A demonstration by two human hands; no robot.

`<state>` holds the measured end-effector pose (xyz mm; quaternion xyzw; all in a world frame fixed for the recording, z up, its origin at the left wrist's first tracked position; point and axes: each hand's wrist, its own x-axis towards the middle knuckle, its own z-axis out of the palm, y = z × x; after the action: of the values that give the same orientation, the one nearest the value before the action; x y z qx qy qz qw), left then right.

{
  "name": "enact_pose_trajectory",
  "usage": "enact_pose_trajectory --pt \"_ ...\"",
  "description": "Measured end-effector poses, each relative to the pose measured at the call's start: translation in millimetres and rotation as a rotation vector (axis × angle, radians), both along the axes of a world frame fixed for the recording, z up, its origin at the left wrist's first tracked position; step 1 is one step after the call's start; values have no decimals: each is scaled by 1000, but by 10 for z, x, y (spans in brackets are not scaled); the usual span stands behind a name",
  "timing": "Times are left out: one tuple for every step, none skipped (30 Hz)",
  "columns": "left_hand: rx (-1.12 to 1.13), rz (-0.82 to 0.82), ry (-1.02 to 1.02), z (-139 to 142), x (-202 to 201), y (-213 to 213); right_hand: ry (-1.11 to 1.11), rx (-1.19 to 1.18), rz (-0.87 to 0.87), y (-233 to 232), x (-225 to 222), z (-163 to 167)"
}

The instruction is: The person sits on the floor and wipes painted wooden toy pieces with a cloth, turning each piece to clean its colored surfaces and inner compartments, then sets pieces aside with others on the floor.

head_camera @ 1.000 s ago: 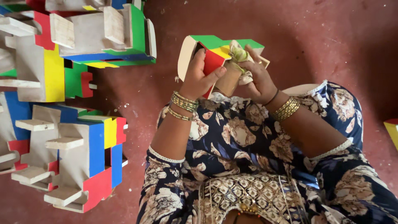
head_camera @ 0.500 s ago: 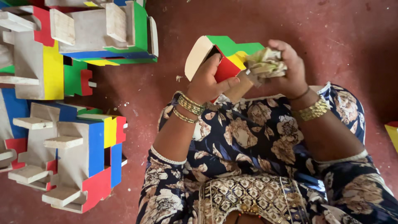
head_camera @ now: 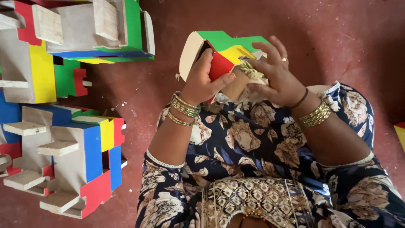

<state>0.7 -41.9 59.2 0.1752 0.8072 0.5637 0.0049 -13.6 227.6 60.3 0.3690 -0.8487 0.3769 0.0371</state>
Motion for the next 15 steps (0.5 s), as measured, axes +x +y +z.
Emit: enact_pose_trajectory --pt "-7 10 15 -15 -11 5 -20 5 17 30 -29 -16" --pt "-14 21 29 -29 -14 10 -42 10 34 47 -52 -35" --pt "-22 33 43 -42 -21 9 -117 -23 56 53 -69 -68" --pt "-9 40 39 -53 -24 6 -189 -58 80 40 -74 -110" --pt "3 47 36 -62 -26 3 -261 -92 104 15 -73 -159" --pt "16 54 36 -69 -34 2 -237 -126 61 -25 -57 -221" --pt "27 52 35 -73 -40 -3 -212 -159 18 -74 -38 -281" --pt "39 50 32 -76 -40 -2 -190 -190 -26 -124 -10 -348" --pt "52 49 25 -75 -37 -3 -140 -184 -58 -177 16 -408" --pt "57 46 13 -71 -35 -3 -87 -177 -91 -217 45 -466" --pt "60 43 5 -65 -30 -2 -31 -172 -123 -255 69 -512" --pt "63 41 -1 -55 -30 -4 5 -187 -153 -275 89 -549" --pt "54 22 9 -45 -28 -4 41 -203 -183 -289 103 -571" --pt "45 4 19 -34 -24 -3 77 -219 -212 -287 111 -580" --pt "37 -13 27 -23 -20 -3 65 -200 -228 -278 115 -575"
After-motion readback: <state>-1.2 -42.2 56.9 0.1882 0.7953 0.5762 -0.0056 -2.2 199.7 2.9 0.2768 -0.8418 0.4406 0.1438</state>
